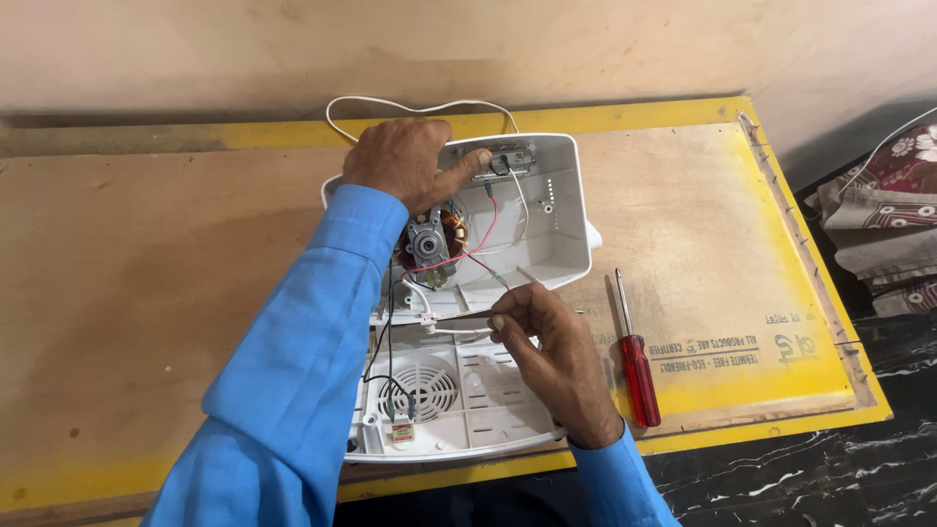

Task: The person works on a small white electric appliance with its housing open, exposing a motor and wiring. They route and connect wires inside the casing, adjust internal components by hand, and then use a red screwdriver on the motor assembly.

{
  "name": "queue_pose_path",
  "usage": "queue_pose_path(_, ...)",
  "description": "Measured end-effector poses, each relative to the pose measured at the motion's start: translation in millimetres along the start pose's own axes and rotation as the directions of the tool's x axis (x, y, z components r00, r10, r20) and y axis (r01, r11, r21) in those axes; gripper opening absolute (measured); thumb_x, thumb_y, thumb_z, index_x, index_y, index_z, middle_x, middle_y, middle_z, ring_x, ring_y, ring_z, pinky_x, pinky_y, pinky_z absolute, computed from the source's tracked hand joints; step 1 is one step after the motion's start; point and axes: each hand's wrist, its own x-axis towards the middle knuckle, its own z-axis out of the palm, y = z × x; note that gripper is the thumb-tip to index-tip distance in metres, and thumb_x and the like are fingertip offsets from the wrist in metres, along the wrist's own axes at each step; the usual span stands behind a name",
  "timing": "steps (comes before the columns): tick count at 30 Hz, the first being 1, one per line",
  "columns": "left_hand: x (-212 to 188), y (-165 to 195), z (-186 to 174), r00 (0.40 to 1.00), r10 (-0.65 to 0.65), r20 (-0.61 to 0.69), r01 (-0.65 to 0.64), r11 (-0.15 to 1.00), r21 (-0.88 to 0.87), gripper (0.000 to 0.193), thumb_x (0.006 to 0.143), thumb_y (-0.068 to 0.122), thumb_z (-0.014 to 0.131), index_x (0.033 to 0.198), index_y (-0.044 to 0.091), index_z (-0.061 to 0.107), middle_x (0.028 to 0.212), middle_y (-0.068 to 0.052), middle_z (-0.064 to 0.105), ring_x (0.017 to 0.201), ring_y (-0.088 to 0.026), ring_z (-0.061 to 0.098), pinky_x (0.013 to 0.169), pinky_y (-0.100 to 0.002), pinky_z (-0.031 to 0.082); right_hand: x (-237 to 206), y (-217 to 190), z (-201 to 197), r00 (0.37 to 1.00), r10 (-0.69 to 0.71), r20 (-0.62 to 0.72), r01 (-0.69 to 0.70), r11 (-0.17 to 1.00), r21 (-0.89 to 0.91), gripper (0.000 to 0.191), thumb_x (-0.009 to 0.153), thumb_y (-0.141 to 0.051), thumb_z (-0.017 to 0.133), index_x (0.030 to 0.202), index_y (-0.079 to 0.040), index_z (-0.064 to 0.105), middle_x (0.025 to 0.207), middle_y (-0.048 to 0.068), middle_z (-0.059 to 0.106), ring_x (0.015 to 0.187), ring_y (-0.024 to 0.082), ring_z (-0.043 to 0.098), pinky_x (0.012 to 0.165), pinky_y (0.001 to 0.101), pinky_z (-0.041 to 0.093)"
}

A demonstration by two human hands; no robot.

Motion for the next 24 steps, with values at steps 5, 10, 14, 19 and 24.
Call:
queue_pose_path(5, -0.2, -0.2, -0.4, 1.000, -0.004, 0.013, 0.004, 1.000, 0.000, 0.075, 0.096, 0.074, 0.051, 0.079, 0.004, 0.071, 0.080, -0.021, 0.071, 0.081, -0.040, 0.070, 0.075, -0.056, 0.054, -0.3, 1.9, -0.1, 1.000, 0.001, 0.001, -0.001, 1.000, 0.003, 0.007, 0.094, -0.004, 0.067, 0.099, 0.001, 0.066, 0.085, 0.004, 0.070, 0.082, 0.010, 0.068, 0.074, 0.0270, 0.057)
queue_pose_path(10, 0.0, -0.5, -0.4, 1.000, -0.002, 0.011, 0.002, 1.000, 0.002, 0.070, 0.092, 0.072, 0.056, 0.082, 0.005, 0.072, 0.082, -0.021, 0.071, 0.082, -0.040, 0.069, 0.076, -0.056, 0.054, -0.2, 2.6, -0.8, 1.000, 0.000, 0.014, 0.000, 1.000, 0.002, 0.008, 0.095, -0.004, 0.067, 0.099, 0.002, 0.067, 0.086, 0.005, 0.070, 0.082, 0.011, 0.068, 0.074, 0.0275, 0.057)
queue_pose_path(14, 1.2, -1.9, 0.6, 1.000, 0.004, 0.015, -0.004, 1.000, 0.002, 0.063, 0.088, 0.068, 0.064, 0.086, 0.006, 0.072, 0.086, -0.020, 0.072, 0.085, -0.040, 0.070, 0.078, -0.055, 0.054, 0.1, 2.3, -2.0, 1.000, 0.030, 0.009, -0.030, 1.000, -0.003, 0.009, 0.094, -0.006, 0.068, 0.100, 0.001, 0.068, 0.086, 0.004, 0.072, 0.082, 0.011, 0.069, 0.075, 0.0275, 0.058)
queue_pose_path(19, 2.1, -2.5, 0.7, 1.000, 0.013, 0.016, -0.013, 1.000, 0.001, 0.061, 0.084, 0.066, 0.069, 0.091, 0.006, 0.074, 0.092, -0.020, 0.073, 0.090, -0.040, 0.070, 0.080, -0.054, 0.054, 0.6, 3.8, -1.1, 1.000, 0.022, 0.008, -0.023, 0.999, 0.032, 0.009, 0.094, -0.006, 0.068, 0.100, 0.001, 0.067, 0.087, 0.004, 0.071, 0.082, 0.010, 0.068, 0.075, 0.0269, 0.057)
queue_pose_path(24, 1.7, 0.2, -1.0, 0.999, -0.024, 0.048, 0.024, 1.000, 0.005, 0.062, 0.086, 0.067, 0.068, 0.091, 0.006, 0.074, 0.093, -0.020, 0.073, 0.091, -0.040, 0.070, 0.082, -0.054, 0.054, 1.1, 6.9, -1.3, 1.000, 0.014, 0.004, -0.014, 1.000, 0.024, 0.008, 0.095, -0.004, 0.068, 0.100, 0.002, 0.067, 0.086, 0.004, 0.070, 0.082, 0.010, 0.067, 0.074, 0.0264, 0.056)
